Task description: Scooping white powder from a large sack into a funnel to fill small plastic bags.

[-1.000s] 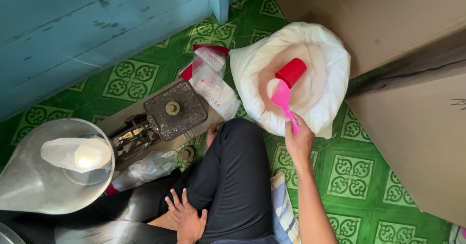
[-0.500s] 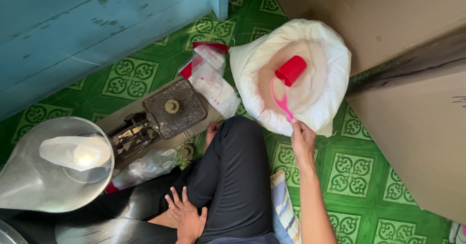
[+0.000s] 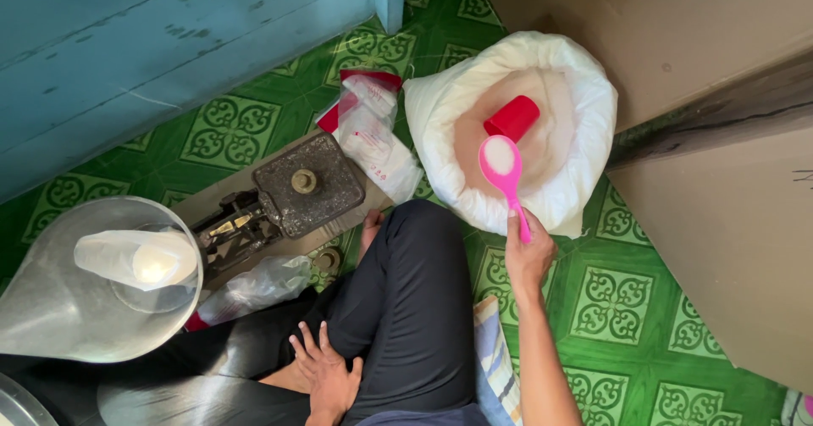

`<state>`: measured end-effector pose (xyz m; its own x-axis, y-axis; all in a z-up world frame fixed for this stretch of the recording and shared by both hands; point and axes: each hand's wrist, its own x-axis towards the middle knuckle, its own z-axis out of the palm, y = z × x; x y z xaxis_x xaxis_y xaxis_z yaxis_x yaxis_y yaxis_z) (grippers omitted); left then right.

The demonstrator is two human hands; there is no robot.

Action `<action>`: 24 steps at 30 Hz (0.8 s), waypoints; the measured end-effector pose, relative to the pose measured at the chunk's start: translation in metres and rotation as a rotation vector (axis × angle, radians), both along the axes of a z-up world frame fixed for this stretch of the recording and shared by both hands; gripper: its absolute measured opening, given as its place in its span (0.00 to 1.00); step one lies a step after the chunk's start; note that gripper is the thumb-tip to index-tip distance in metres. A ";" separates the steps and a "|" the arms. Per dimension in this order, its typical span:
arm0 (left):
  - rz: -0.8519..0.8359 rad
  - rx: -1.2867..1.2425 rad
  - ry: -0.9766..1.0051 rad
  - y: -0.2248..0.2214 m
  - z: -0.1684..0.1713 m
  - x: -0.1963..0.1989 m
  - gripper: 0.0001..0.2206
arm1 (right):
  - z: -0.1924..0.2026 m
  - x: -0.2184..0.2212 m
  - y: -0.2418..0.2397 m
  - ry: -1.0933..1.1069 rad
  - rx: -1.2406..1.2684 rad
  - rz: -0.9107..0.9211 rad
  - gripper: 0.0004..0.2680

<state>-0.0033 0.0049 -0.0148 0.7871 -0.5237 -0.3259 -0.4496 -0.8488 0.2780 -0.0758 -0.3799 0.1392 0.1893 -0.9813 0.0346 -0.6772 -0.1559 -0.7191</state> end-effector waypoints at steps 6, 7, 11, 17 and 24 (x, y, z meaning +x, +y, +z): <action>-0.037 -0.023 -0.055 0.000 -0.001 -0.001 0.48 | 0.000 -0.002 0.000 -0.071 0.035 0.008 0.11; -0.037 -0.023 -0.056 0.000 0.000 -0.002 0.48 | 0.002 -0.003 0.000 -0.072 0.036 0.008 0.11; -0.032 -0.044 -0.060 -0.001 0.001 0.000 0.48 | 0.020 0.000 -0.002 0.001 -0.039 0.042 0.11; -0.045 -0.027 -0.073 -0.002 0.000 -0.001 0.49 | 0.083 0.032 0.007 0.076 -0.238 0.199 0.11; -0.010 -0.055 -0.078 -0.006 0.004 -0.001 0.49 | 0.156 0.089 0.033 -0.038 -0.315 0.496 0.09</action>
